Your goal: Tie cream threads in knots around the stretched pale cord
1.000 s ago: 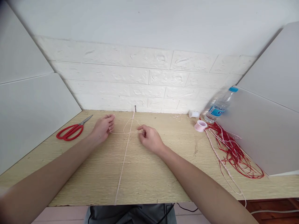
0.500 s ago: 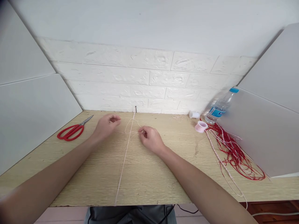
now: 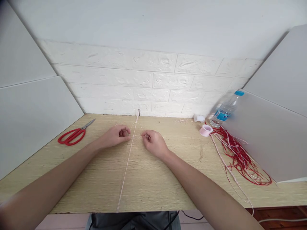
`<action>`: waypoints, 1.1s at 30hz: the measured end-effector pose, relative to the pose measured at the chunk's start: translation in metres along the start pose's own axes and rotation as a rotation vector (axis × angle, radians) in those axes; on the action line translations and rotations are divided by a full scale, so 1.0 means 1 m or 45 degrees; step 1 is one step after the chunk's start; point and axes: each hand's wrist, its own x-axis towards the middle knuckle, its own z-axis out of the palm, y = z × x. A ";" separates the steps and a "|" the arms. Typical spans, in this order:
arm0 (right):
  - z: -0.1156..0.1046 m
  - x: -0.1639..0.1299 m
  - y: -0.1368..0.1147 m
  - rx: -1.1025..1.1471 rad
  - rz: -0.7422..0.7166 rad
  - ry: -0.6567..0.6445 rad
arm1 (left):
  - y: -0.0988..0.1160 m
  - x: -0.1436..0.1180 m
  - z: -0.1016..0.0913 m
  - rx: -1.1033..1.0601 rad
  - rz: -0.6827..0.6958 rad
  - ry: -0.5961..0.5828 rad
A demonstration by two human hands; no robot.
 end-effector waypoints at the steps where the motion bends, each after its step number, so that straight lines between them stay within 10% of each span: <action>1: 0.000 0.000 0.000 0.001 0.000 -0.001 | 0.000 0.000 0.000 -0.010 0.007 -0.012; 15: 0.000 0.000 0.001 0.004 -0.006 -0.005 | 0.000 0.001 0.000 -0.067 -0.004 -0.036; 33: 0.002 -0.003 -0.001 0.077 -0.150 -0.026 | -0.005 0.010 -0.004 -1.043 -0.194 0.353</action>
